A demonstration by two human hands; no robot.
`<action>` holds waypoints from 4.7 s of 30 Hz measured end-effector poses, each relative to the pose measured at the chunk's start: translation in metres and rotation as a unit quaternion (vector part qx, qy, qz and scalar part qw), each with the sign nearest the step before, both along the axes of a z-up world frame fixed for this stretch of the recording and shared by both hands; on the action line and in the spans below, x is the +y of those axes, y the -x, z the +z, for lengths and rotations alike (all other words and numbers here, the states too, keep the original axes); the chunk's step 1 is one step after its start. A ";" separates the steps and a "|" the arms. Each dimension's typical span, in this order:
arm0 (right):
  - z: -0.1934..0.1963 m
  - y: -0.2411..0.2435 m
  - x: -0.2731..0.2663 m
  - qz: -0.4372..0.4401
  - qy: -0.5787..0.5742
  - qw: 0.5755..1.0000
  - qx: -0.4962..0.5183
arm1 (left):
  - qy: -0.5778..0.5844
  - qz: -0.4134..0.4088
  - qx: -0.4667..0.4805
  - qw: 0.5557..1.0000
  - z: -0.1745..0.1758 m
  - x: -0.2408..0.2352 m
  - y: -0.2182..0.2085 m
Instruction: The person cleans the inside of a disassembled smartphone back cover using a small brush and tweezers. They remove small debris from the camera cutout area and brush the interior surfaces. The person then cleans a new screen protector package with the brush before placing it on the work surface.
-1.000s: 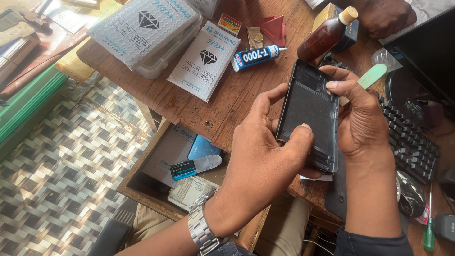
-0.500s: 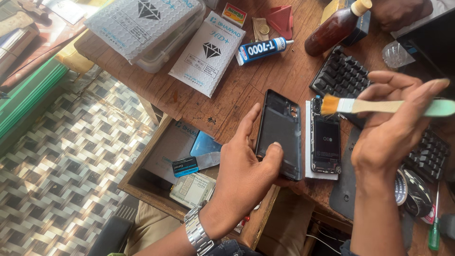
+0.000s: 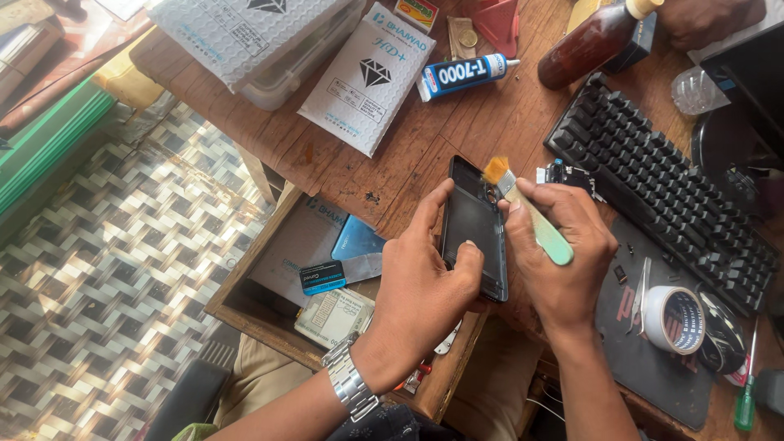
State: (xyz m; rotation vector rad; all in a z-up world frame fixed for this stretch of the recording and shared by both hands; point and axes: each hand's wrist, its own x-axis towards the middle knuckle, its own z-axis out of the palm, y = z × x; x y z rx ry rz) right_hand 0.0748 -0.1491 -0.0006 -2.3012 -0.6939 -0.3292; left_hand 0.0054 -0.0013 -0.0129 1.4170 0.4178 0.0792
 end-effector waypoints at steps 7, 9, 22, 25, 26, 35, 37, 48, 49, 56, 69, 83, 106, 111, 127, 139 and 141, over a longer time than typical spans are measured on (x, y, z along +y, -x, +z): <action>-0.010 -0.004 0.003 0.003 0.029 0.999 -0.018 | -0.007 -0.010 0.006 1.000 -0.001 0.000 0.000; -0.009 -0.009 0.002 0.023 0.053 0.998 -0.034 | -0.019 -0.014 0.009 1.000 0.000 0.001 0.000; -0.009 -0.012 0.005 -0.013 0.105 0.992 -0.072 | 0.049 -0.021 -0.005 0.999 -0.002 -0.002 0.001; -0.010 -0.013 0.008 -0.015 0.113 0.991 -0.074 | 0.040 -0.022 0.003 0.999 -0.002 0.001 0.001; -0.011 -0.013 0.011 -0.015 0.114 0.990 -0.078 | 0.022 -0.009 -0.011 1.000 -0.002 0.001 0.001; -0.008 -0.005 0.005 -0.049 0.028 0.993 -0.108 | 0.023 0.011 -0.042 0.999 -0.006 -0.001 0.005; -0.009 -0.003 0.001 -0.057 0.041 0.993 -0.096 | 0.031 0.010 -0.046 0.998 -0.005 -0.003 0.003; -0.004 -0.003 0.013 -0.031 0.051 0.996 -0.066 | 0.029 -0.004 -0.015 0.999 -0.008 -0.003 0.005; -0.002 -0.003 0.013 -0.019 0.061 0.996 -0.059 | 0.024 0.004 -0.030 0.999 -0.008 -0.002 0.006; -0.006 -0.005 0.010 -0.062 0.042 0.995 -0.060 | 0.022 -0.008 0.002 1.000 -0.007 -0.001 0.002; -0.011 -0.013 0.007 -0.028 0.023 0.998 -0.060 | 0.049 0.001 -0.011 0.999 -0.007 -0.001 0.002; 0.040 0.035 -0.110 -0.231 -0.263 0.934 0.064 | -0.393 -0.088 0.101 0.910 -0.010 0.036 -0.029; -0.018 -0.011 -0.076 -0.324 0.181 0.927 0.053 | -0.480 -0.109 0.182 0.851 0.014 0.025 -0.014; -0.021 -0.008 -0.077 -0.309 0.159 0.937 0.025 | -0.473 -0.010 0.086 0.877 0.019 0.021 -0.012; 0.009 0.047 -0.045 -0.230 0.143 0.951 -0.150 | 0.260 -0.094 -0.135 0.951 -0.019 -0.046 -0.056; -0.028 0.077 -0.084 -0.084 -0.140 0.984 0.068 | 0.551 -0.166 -0.131 0.807 -0.022 -0.037 -0.054; -0.032 0.075 -0.087 -0.067 -0.185 0.969 0.152 | 0.616 -0.187 -0.128 0.755 -0.023 -0.034 -0.052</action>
